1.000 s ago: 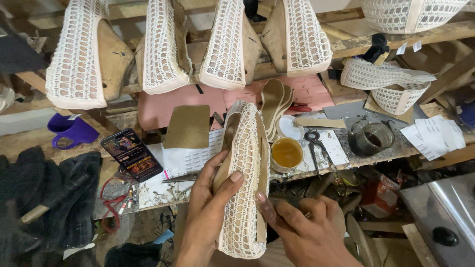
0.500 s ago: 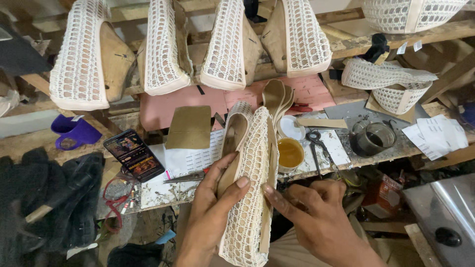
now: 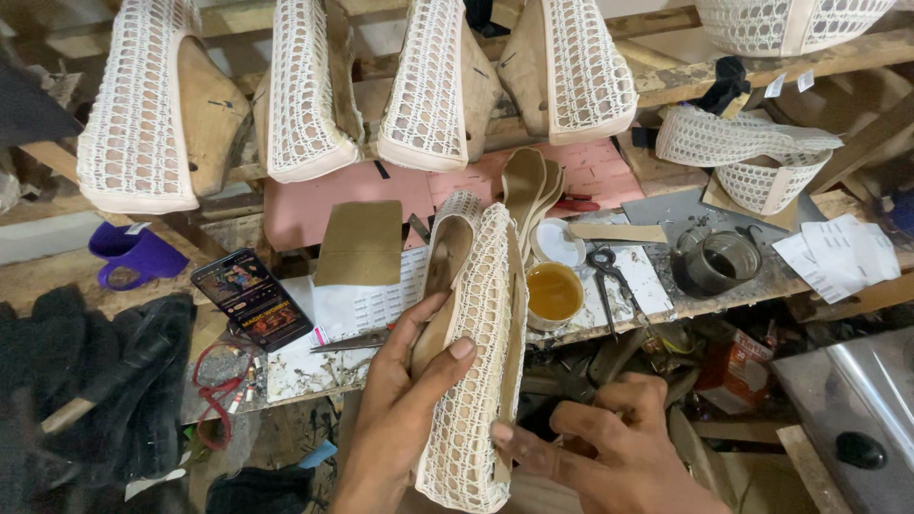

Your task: The person applies adhesive to the sole of a white crocheted shoe using a small brush, then presses the sole to the upper. The person repeats this process on multiple shoes, handling them one at a time and reapplying adhesive as needed.

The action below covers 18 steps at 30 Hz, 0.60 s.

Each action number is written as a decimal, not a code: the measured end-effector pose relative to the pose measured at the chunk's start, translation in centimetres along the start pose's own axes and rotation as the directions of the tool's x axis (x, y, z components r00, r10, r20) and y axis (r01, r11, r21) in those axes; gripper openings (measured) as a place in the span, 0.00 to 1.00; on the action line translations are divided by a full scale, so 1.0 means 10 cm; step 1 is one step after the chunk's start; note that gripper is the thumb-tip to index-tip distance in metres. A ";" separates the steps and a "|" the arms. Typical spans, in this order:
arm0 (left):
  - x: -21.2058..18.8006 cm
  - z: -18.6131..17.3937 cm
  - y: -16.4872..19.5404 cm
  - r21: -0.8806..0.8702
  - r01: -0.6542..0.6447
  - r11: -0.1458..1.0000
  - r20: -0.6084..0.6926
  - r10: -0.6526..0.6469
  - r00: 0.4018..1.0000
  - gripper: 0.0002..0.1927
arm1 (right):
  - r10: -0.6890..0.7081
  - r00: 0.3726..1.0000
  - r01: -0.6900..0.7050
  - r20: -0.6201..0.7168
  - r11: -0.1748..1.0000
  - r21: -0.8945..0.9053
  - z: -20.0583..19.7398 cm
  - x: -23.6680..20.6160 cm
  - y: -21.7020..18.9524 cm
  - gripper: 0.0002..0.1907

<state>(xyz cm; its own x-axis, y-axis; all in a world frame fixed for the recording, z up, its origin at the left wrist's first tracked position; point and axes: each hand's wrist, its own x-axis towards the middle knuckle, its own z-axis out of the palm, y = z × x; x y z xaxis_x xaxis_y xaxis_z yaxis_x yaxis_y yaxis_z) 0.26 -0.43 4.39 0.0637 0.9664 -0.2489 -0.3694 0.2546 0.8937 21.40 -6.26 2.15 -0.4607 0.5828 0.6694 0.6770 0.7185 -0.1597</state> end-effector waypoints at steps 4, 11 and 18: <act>-0.01 -0.02 -0.01 0.003 0.031 1.000 0.031 -0.031 0.999 0.34 | -0.080 0.996 0.084 -0.026 0.980 0.181 0.01 0.06 0.05 0.23; -0.07 -0.08 0.03 -0.012 0.174 0.985 0.120 -0.171 0.978 0.36 | 0.126 0.990 -0.118 0.056 0.985 -0.130 0.14 0.06 0.30 0.36; -0.04 -0.11 -0.03 0.035 0.219 0.975 0.173 -0.222 0.960 0.34 | 0.218 0.975 -0.206 0.040 0.959 -0.193 0.06 0.21 0.52 0.34</act>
<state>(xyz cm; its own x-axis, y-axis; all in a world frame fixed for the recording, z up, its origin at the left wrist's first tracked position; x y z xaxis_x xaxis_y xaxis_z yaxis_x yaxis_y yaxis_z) -0.70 -0.95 3.77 0.3031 0.8771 -0.3726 -0.3135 0.4610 0.8302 23.60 -1.03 2.31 -0.3248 0.7403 0.5886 0.8554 0.4954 -0.1510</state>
